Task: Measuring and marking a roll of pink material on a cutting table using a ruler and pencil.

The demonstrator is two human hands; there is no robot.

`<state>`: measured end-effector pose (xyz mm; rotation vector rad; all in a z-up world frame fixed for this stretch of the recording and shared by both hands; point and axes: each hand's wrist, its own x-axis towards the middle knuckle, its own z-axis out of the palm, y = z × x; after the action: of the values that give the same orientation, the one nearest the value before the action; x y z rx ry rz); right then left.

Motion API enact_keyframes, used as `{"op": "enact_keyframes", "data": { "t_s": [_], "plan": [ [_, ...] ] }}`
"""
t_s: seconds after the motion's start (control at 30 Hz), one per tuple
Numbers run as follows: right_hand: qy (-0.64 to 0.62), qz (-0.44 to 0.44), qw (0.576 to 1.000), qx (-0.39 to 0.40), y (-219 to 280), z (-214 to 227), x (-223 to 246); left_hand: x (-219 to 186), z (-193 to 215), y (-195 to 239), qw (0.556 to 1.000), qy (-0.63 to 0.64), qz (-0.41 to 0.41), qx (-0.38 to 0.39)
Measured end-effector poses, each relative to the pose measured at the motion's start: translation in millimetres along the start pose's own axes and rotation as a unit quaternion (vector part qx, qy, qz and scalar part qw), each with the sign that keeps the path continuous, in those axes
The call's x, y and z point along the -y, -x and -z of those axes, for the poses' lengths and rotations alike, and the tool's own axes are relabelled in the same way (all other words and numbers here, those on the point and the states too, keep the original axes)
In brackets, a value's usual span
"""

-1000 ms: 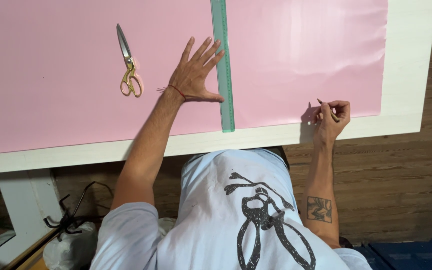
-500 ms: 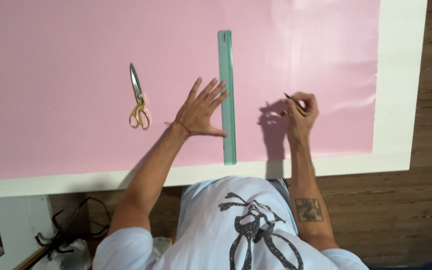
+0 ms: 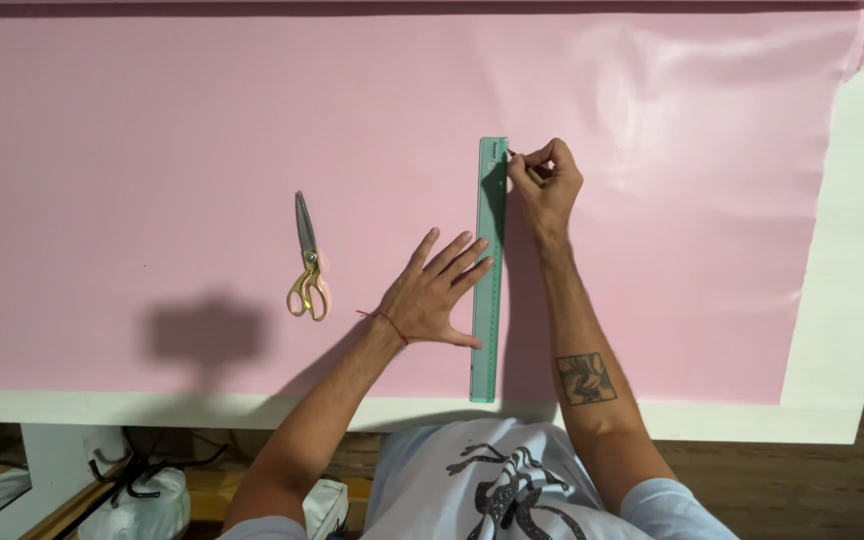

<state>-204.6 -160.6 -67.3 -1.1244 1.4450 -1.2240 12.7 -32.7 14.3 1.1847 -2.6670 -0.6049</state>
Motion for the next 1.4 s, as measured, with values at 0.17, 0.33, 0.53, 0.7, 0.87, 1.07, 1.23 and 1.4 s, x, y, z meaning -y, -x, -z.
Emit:
{"op": "enact_keyframes", "data": {
  "t_s": [0.17,0.33,0.53,0.7,0.87,1.07,1.23,1.4],
  "plan": [
    [0.064,0.021,0.997,-0.045,3.3,-11.7,19.4,2.0,-0.2,-1.4,1.0,0.012,0.012,0.017],
    [0.082,0.013,0.995,-0.056,3.2,-17.0,26.1,6.0,-2.4,-3.1,1.0,0.019,0.008,0.023],
    [0.113,0.032,0.991,-0.064,3.9,-19.0,28.8,7.9,-9.7,-3.1,0.999,0.024,0.007,0.029],
    [0.114,0.031,0.991,-0.067,5.1,-20.0,28.7,8.8,-11.3,-2.1,0.999,0.028,0.01,0.027],
    [0.139,0.034,0.986,-0.088,4.4,-19.9,22.3,8.3,-11.2,-3.4,0.999,0.016,0.008,0.03],
    [0.127,0.041,0.986,-0.096,4.4,-22.1,25.7,8.3,-15.0,-3.1,0.999,0.018,0.005,0.031],
    [0.121,0.036,0.988,-0.092,4.7,-21.6,29.5,7.3,-8.0,-5.1,0.999,0.006,0.006,0.044],
    [0.127,0.049,0.985,-0.11,4.2,-24.5,31.0,8.9,-7.5,-6.2,0.999,-0.001,0.009,0.044]
  ]
}}
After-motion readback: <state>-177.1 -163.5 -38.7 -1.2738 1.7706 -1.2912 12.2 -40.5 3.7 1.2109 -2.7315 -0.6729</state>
